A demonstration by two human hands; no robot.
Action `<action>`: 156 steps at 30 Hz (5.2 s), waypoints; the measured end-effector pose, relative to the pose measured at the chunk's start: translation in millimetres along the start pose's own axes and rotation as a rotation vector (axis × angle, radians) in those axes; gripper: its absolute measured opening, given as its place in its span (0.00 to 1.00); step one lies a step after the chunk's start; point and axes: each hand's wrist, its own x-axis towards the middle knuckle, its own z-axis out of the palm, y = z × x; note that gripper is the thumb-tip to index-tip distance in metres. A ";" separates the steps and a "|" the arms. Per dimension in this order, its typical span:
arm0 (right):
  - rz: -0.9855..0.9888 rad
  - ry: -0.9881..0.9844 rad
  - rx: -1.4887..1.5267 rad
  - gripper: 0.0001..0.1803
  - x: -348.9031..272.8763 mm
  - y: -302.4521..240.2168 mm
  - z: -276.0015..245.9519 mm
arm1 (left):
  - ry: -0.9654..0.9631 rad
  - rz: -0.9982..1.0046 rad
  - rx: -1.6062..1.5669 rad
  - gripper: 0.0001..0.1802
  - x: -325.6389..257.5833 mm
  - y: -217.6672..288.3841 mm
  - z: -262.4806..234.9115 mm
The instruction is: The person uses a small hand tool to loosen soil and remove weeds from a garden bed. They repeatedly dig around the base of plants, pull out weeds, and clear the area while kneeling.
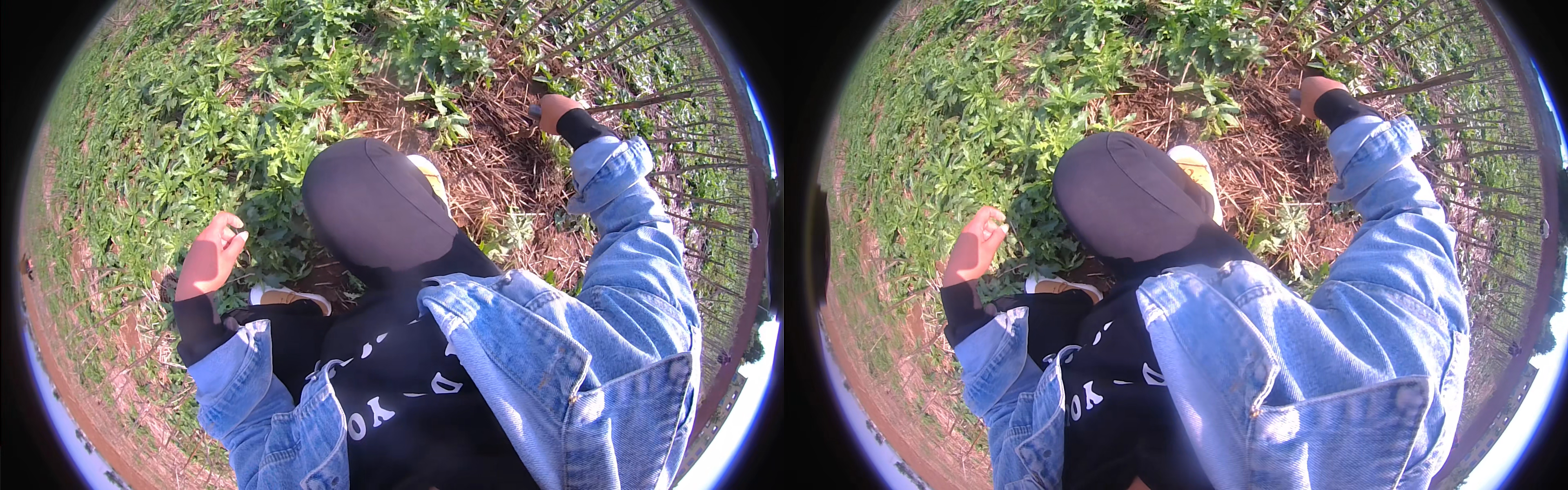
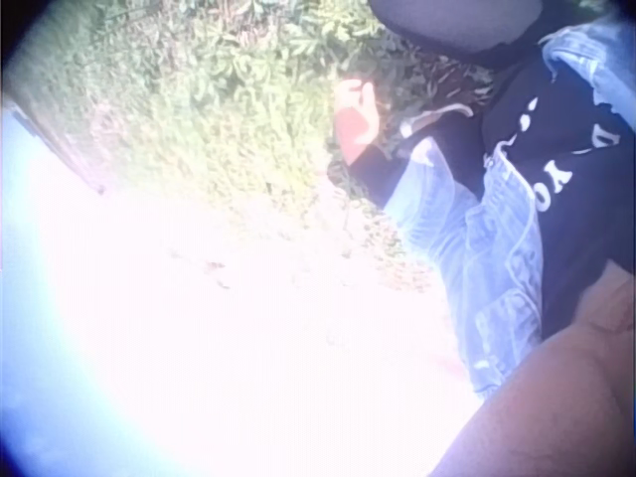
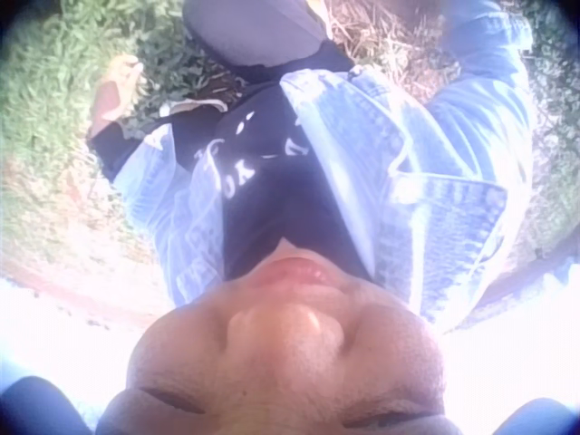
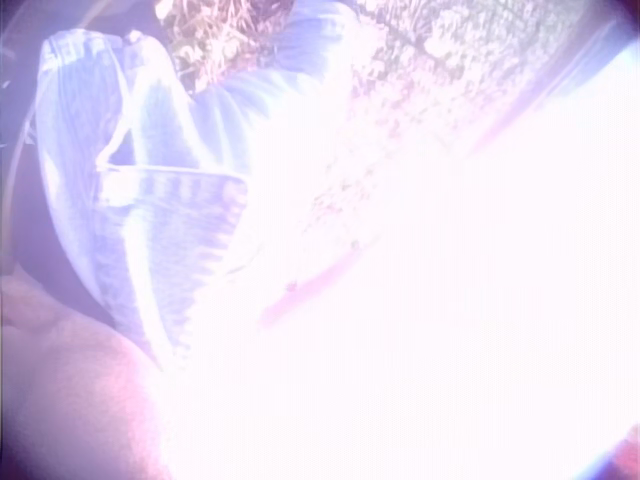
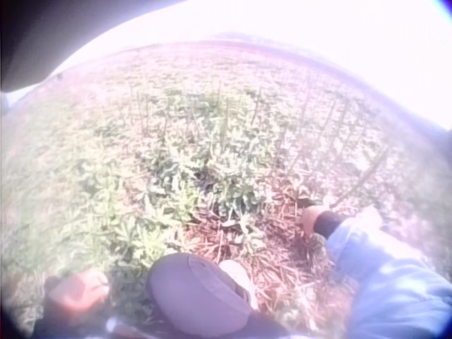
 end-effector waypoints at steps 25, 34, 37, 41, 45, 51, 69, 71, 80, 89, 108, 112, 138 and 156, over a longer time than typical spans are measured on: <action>0.119 -0.074 -0.043 0.15 1.7 3.7 65.0 | 0.024 -0.010 0.033 0.11 -0.1 -4.5 6.2; -0.010 0.402 0.532 0.13 -7.7 -44.9 25.1 | -0.018 0.070 0.042 0.11 3.2 -24.9 12.7; -0.112 0.452 0.524 0.14 18.1 -101.3 21.7 | -0.011 0.039 0.039 0.11 -0.9 -34.2 14.0; -0.138 0.230 0.342 0.13 29.5 -136.0 41.1 | 0.043 0.060 0.044 0.11 -15.3 -41.8 17.2; -0.091 0.121 0.442 0.14 7.9 -109.6 77.2 | 0.052 0.057 0.023 0.11 -23.0 -44.3 15.7; 0.001 0.056 0.485 0.13 -36.2 -53.9 97.4 | -0.003 0.035 0.049 0.11 -15.7 -38.5 12.5; 0.087 0.396 0.923 0.15 -17.5 -65.3 82.6 | 0.041 0.027 0.049 0.11 -34.1 -16.4 9.7; 0.133 0.337 1.040 0.15 2.0 -91.6 101.9 | 0.012 0.044 0.034 0.10 -32.9 -16.1 9.7; 0.249 0.321 1.227 0.16 50.9 -155.5 147.8 | -0.095 -0.100 0.095 0.13 -2.2 -12.7 12.6; 0.366 0.302 1.370 0.18 51.4 -208.3 190.4 | -0.157 -0.074 0.057 0.13 41.8 -2.3 18.6; 0.366 0.207 1.724 0.07 110.0 -177.5 161.5 | -0.125 -0.043 0.100 0.12 66.2 -2.5 25.6; 0.453 0.039 2.162 0.16 33.7 -170.5 167.4 | -0.086 -0.003 0.121 0.12 55.9 3.3 19.3; 0.576 -0.032 2.607 0.05 39.9 -76.1 171.9 | -0.056 -0.023 0.083 0.12 31.8 1.7 14.9; 0.343 0.655 1.928 0.23 -37.9 -78.1 193.4 | -0.092 -0.046 -0.002 0.10 25.3 -15.2 19.8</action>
